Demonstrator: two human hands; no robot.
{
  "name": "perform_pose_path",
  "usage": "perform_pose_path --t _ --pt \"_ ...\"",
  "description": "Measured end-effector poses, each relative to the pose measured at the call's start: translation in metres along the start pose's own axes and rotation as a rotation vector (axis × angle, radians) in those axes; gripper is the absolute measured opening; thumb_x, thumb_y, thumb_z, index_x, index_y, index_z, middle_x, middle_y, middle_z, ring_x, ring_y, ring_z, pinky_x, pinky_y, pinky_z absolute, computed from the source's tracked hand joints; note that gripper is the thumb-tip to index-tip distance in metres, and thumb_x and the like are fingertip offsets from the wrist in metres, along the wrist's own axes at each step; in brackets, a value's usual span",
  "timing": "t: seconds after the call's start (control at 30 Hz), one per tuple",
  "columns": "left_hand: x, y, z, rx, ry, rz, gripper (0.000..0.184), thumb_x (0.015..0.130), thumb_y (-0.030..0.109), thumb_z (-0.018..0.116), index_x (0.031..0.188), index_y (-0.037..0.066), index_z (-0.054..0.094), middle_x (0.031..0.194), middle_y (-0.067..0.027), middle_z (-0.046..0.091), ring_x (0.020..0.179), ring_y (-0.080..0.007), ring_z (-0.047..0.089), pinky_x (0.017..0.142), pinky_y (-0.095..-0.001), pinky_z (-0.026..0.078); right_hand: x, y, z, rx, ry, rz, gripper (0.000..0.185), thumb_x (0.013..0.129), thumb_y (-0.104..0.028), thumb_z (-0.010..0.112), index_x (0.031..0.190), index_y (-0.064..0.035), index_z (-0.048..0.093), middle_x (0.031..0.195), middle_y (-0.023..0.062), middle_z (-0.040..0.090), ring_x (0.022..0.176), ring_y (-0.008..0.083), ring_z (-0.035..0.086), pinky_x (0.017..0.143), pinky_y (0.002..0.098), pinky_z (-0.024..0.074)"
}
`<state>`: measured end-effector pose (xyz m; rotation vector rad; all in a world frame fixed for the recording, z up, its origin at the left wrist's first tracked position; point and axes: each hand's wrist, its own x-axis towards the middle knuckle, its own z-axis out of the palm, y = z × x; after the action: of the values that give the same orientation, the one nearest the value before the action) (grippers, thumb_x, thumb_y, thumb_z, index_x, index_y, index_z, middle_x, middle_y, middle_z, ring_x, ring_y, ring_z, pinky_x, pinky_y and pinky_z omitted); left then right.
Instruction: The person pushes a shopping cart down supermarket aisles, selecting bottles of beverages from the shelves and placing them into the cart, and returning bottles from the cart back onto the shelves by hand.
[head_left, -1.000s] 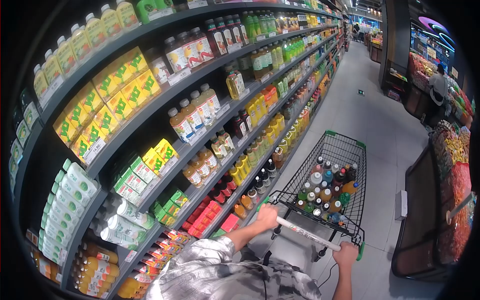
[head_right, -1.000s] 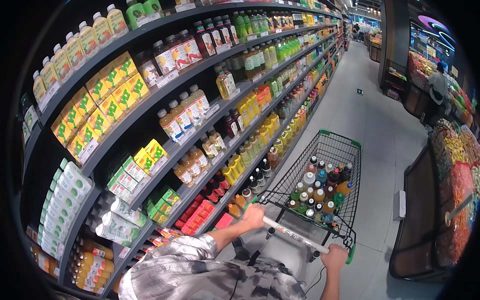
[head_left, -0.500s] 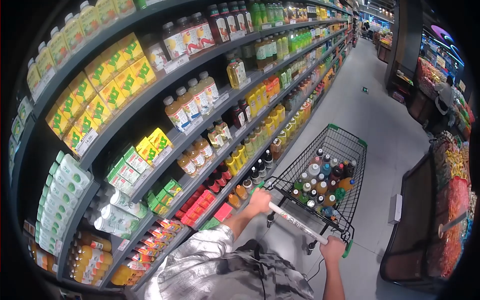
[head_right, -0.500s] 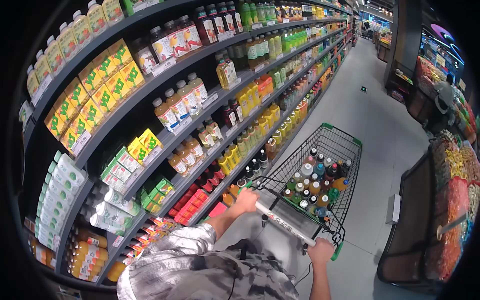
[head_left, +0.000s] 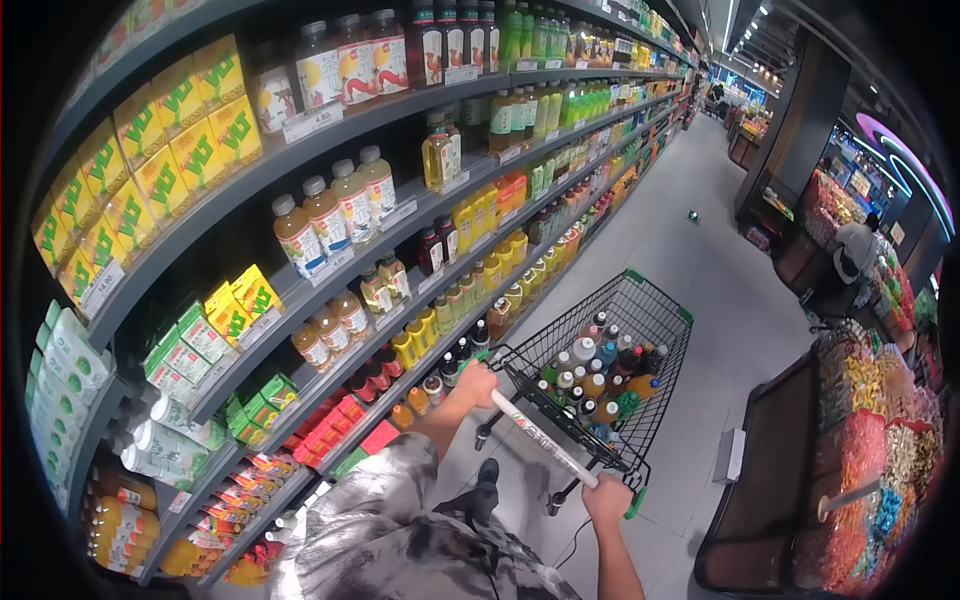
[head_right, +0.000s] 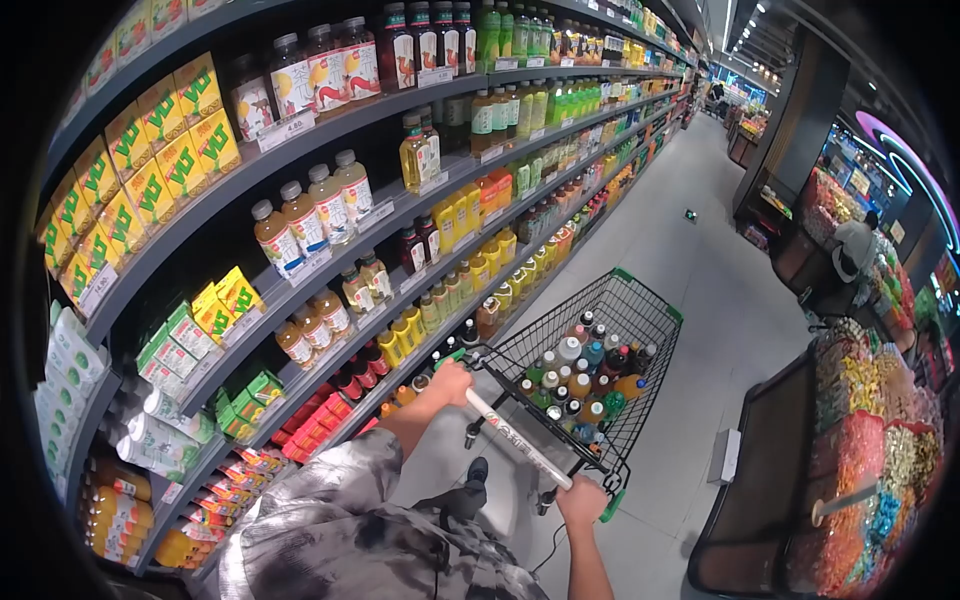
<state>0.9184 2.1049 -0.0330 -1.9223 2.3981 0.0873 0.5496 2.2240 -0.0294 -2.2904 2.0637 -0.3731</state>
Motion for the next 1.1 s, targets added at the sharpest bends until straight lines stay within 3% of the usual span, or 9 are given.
perform_pose_path --t 0.53,0.83,1.03,1.1 --pt "0.142 -0.031 0.005 -0.091 0.084 0.035 0.014 0.061 0.023 0.07 0.074 0.022 0.075 0.075 -0.0041 0.068 0.084 -0.0228 0.065 0.082 -0.036 0.04 0.131 0.018 0.022 -0.036 -0.088 0.089 0.022 0.065 -0.032 0.071 0.071 -0.0113 0.066 0.072 0.0126 0.067 0.069 0.0314 0.067 0.062 0.0441 0.0516" --pt "0.187 -0.023 -0.008 -0.108 0.041 0.044 0.017 0.063 0.019 0.069 0.078 0.024 0.075 0.079 -0.0036 0.069 0.088 -0.0218 0.065 0.087 -0.0364 0.039 0.183 0.045 0.034 -0.064 -0.096 0.103 0.019 0.065 -0.031 0.069 0.071 -0.0142 0.066 0.069 0.0103 0.066 0.067 0.0313 0.066 0.061 0.0441 0.0511" --pt "0.208 -0.014 -0.007 -0.123 0.103 0.034 0.013 0.064 0.016 0.068 0.075 0.02 0.073 0.079 -0.0029 0.069 0.087 -0.0199 0.063 0.086 -0.0351 0.038 0.206 0.061 0.04 -0.066 0.034 0.043 0.018 0.062 -0.029 0.07 0.063 -0.0117 0.063 0.066 0.0092 0.065 0.062 0.032 0.064 0.057 0.0432 0.0503" --pt "0.211 -0.011 -0.001 -0.125 0.235 0.054 0.01 0.062 0.018 0.069 0.071 0.02 0.072 0.074 -0.002 0.067 0.084 -0.0203 0.061 0.082 -0.0356 0.037 0.211 0.066 0.041 -0.088 0.054 0.038 0.019 0.062 -0.029 0.07 0.062 -0.0114 0.062 0.066 0.0091 0.065 0.062 0.0321 0.064 0.057 0.0431 0.0499"
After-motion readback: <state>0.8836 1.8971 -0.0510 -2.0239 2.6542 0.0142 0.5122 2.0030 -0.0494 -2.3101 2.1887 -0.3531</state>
